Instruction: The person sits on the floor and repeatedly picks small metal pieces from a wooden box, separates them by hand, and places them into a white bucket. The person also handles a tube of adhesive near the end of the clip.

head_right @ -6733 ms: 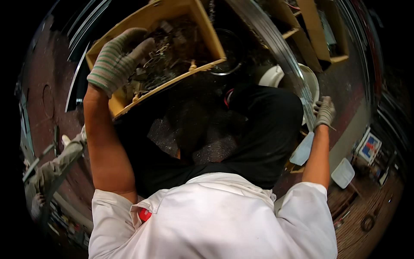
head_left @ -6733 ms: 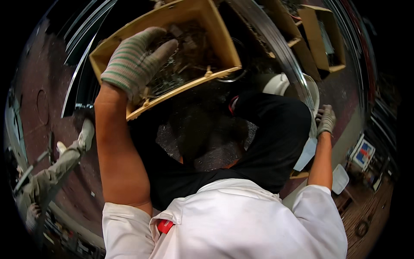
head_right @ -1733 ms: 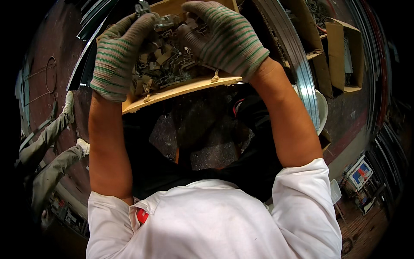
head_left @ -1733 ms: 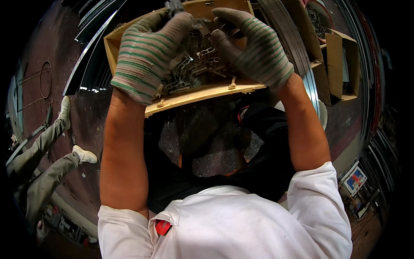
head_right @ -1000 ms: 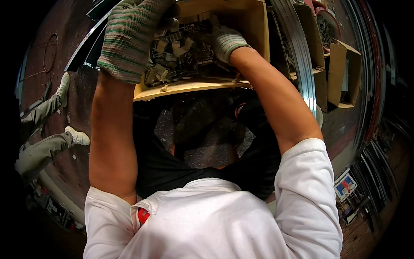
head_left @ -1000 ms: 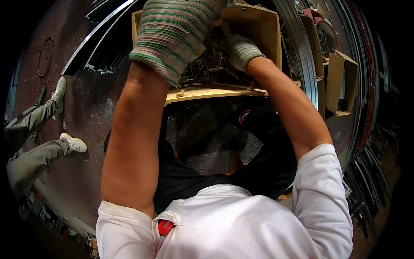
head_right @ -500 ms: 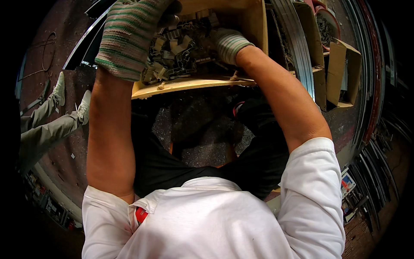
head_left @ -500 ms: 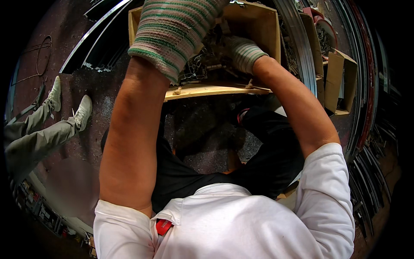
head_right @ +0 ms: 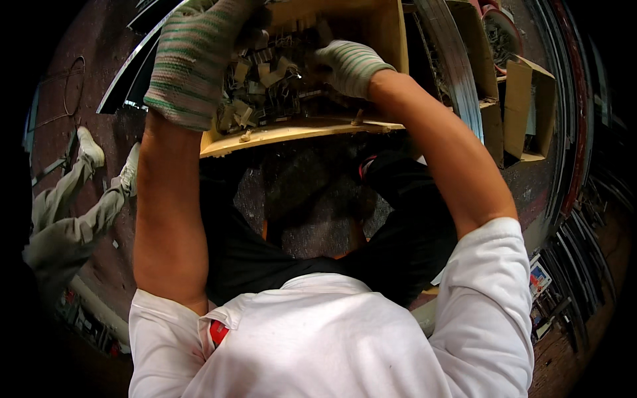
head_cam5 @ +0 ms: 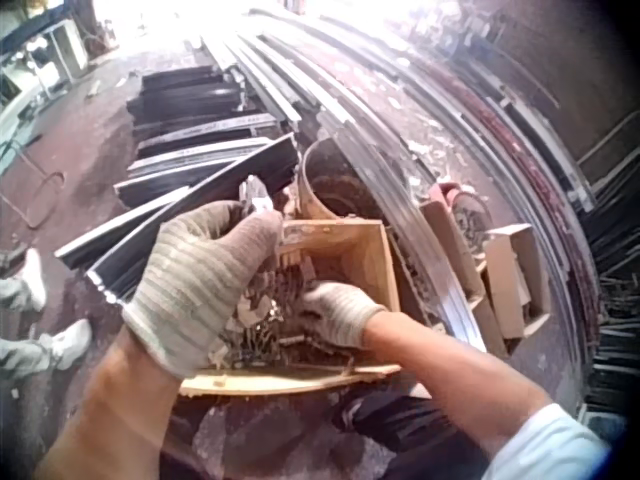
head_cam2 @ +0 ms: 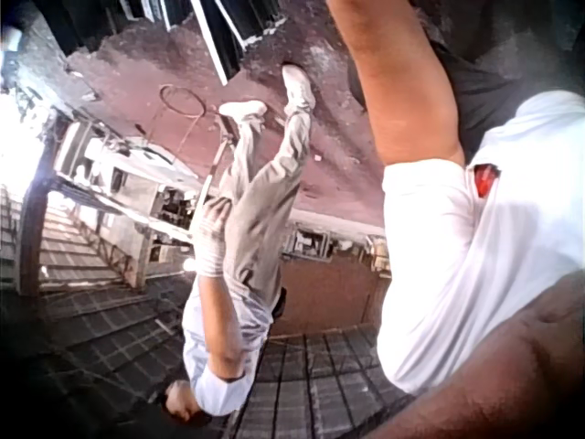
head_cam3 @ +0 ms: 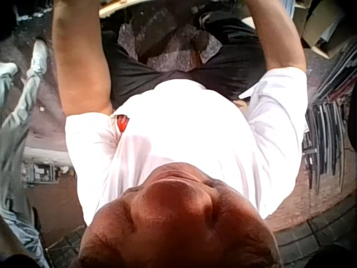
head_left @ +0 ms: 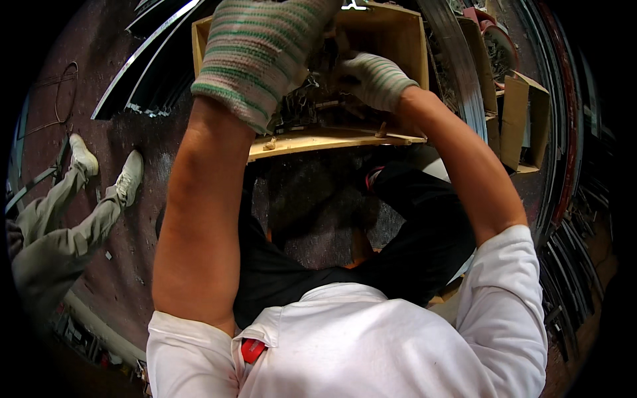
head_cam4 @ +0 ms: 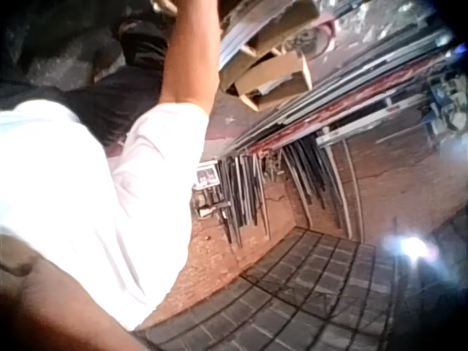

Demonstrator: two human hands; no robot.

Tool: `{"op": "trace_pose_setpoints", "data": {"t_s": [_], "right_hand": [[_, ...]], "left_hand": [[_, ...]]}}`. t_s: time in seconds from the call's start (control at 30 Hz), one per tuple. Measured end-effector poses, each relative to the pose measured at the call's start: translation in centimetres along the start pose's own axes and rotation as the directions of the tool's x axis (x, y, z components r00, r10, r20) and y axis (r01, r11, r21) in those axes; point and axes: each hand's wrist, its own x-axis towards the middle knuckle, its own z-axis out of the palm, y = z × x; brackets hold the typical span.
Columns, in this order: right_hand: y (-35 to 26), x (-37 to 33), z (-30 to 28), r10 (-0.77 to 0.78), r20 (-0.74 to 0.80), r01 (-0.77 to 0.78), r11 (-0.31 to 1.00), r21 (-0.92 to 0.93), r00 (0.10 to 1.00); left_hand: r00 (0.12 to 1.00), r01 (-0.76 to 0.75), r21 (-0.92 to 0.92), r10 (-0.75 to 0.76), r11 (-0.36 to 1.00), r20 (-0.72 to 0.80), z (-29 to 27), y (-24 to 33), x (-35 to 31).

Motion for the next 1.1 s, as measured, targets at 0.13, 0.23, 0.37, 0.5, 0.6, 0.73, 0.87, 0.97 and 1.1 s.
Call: {"op": "trace_pose_setpoints", "data": {"t_s": [0.13, 0.23, 0.37, 0.5, 0.6, 0.73, 0.87, 0.97, 1.1], "right_hand": [[-0.7, -3.7, -3.3, 0.204, -0.303, -0.016, 0.851, 0.525, 0.931], [-3.6, -6.9, -6.0, 0.335, -0.368, 0.131, 0.561, 0.818, 0.867], [-5.5, -9.3, -7.1, 0.33, -0.518, 0.358, 0.439, 0.825, 0.789], [-6.1, -8.5, -7.0, 0.282, -0.614, 0.435, 0.497, 0.751, 0.737], [-5.3, -8.0, -6.9, 0.202, -0.695, 0.45, 0.633, 0.63, 0.69], [-5.0, -7.7, -6.3, 0.101, -0.785, 0.468, 0.753, 0.462, 0.611], [-4.5, -8.0, -6.4, -0.016, -0.821, 0.441, 0.849, 0.29, 0.57], [-4.7, -8.1, -6.3, -0.015, -0.819, 0.422, 0.863, 0.279, 0.574], [-3.9, -8.1, -5.9, -0.062, -0.836, 0.39, 0.902, 0.187, 0.545]], "left_hand": [[0.994, -0.095, 0.245, 0.105, 0.965, -0.027, -1.6, -2.0, 0.2], [0.994, -0.087, 0.288, 0.103, 0.954, -0.041, -1.6, -2.0, 0.3], [0.999, -0.033, 0.227, 0.033, 0.973, 0.005, 0.0, -2.4, 0.3], [0.992, 0.04, 0.338, -0.078, 0.94, 0.1, 0.8, -2.8, 0.2], [0.98, 0.092, 0.189, -0.122, 0.978, 0.156, 1.5, -2.6, -0.1], [0.972, 0.141, 0.165, -0.168, 0.976, 0.165, 1.7, -2.9, 0.1], [0.957, 0.195, 0.119, -0.215, 0.974, 0.196, 1.7, -3.2, 0.1], [0.947, 0.219, 0.059, -0.226, 0.974, 0.227, 1.4, -3.2, 0.2], [0.947, 0.209, 0.009, -0.205, 0.978, 0.246, 1.6, -3.9, 0.2]]}}
